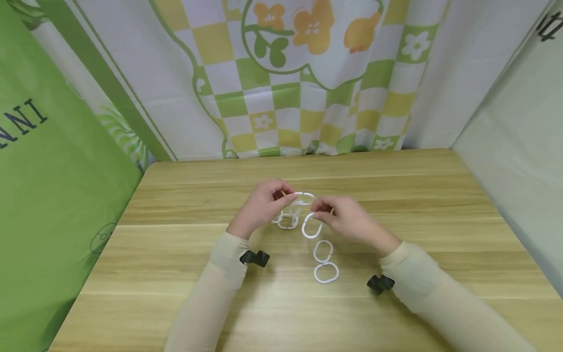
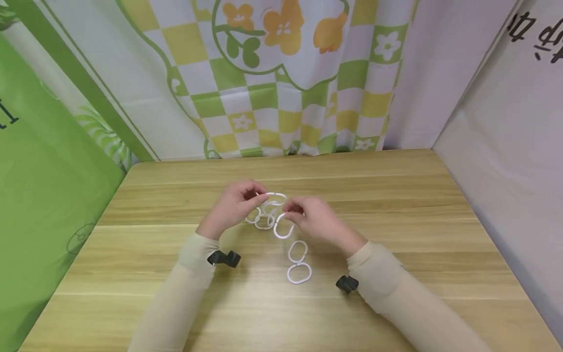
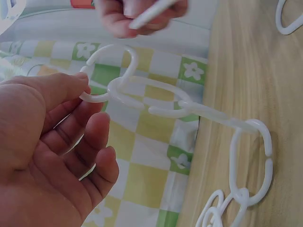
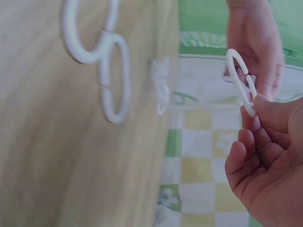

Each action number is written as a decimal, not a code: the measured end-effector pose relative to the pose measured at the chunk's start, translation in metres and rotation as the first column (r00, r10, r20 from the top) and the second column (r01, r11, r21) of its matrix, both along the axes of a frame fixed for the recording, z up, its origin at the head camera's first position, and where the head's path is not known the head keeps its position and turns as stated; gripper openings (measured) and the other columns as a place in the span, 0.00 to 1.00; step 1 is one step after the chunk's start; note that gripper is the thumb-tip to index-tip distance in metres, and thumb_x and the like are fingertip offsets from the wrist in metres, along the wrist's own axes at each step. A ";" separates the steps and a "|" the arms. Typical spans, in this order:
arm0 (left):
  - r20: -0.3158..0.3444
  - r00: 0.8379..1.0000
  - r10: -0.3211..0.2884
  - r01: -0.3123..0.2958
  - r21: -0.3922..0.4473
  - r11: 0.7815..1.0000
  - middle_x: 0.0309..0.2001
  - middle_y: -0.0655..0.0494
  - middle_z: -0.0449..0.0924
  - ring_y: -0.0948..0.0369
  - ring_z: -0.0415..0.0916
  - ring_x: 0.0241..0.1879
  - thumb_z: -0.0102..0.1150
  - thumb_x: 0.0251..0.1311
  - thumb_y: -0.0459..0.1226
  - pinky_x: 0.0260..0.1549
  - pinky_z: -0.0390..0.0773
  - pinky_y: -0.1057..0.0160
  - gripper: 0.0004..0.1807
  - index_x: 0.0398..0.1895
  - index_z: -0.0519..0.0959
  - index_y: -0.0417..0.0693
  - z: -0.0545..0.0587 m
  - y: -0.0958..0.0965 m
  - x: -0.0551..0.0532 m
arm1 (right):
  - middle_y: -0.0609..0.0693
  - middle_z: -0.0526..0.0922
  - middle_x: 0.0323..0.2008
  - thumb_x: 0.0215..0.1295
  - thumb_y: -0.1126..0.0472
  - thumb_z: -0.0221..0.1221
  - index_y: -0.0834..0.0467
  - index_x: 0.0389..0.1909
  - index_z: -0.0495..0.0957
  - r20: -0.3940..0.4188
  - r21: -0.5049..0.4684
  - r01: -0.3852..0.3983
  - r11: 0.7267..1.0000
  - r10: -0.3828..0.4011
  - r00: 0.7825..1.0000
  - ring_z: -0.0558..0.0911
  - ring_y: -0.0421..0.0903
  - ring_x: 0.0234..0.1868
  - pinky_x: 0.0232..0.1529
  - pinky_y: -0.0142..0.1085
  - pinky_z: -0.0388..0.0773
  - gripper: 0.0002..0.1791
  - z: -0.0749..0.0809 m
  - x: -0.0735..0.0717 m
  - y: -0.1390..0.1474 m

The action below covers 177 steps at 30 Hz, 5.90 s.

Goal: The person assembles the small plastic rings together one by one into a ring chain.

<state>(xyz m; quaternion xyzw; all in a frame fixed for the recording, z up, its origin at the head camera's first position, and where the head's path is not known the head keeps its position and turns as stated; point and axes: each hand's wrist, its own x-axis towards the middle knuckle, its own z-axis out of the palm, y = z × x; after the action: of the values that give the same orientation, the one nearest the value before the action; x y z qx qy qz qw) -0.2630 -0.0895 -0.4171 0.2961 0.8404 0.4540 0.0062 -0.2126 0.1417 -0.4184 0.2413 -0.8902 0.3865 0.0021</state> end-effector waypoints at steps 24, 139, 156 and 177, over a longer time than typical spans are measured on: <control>-0.008 0.990 -0.144 0.143 -0.049 0.988 0.31 0.60 0.80 0.56 0.76 0.28 0.62 0.65 0.34 0.26 0.74 0.66 0.04 0.36 0.83 0.42 -0.009 0.014 0.008 | 0.47 0.81 0.29 0.66 0.62 0.64 0.58 0.40 0.84 -0.024 -0.056 0.170 0.984 -0.171 0.985 0.75 0.46 0.28 0.27 0.35 0.73 0.05 0.008 0.001 0.013; 0.009 0.993 -0.118 0.119 -0.072 0.990 0.29 0.60 0.76 0.55 0.73 0.25 0.62 0.66 0.39 0.22 0.71 0.66 0.04 0.34 0.82 0.50 -0.016 0.032 0.013 | 0.48 0.83 0.26 0.62 0.56 0.67 0.58 0.34 0.85 0.070 -0.194 0.364 0.911 -0.357 0.931 0.76 0.47 0.26 0.23 0.35 0.71 0.08 -0.001 0.005 0.025; -0.017 0.983 -0.181 0.179 -0.092 0.980 0.31 0.60 0.79 0.58 0.75 0.28 0.64 0.64 0.38 0.26 0.72 0.68 0.04 0.35 0.83 0.47 -0.012 0.032 0.017 | 0.49 0.84 0.27 0.61 0.58 0.68 0.59 0.32 0.85 0.058 -0.186 0.406 0.895 -0.402 0.914 0.78 0.45 0.27 0.25 0.35 0.72 0.08 -0.006 0.008 0.021; 0.018 0.998 -0.056 0.056 -0.007 0.998 0.28 0.59 0.79 0.62 0.72 0.26 0.61 0.67 0.42 0.26 0.73 0.65 0.07 0.39 0.83 0.48 -0.014 0.030 0.014 | 0.53 0.82 0.27 0.61 0.63 0.68 0.63 0.36 0.78 0.233 -0.402 0.326 0.856 -0.249 0.940 0.78 0.47 0.25 0.24 0.32 0.75 0.10 -0.017 0.012 0.017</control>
<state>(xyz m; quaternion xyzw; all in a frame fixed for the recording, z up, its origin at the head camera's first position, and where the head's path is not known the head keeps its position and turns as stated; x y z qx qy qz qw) -0.2486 -0.0598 -0.4309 0.3154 0.8333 0.4532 0.0273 -0.2011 0.1586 -0.4350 0.0641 -0.8042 0.5897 0.0369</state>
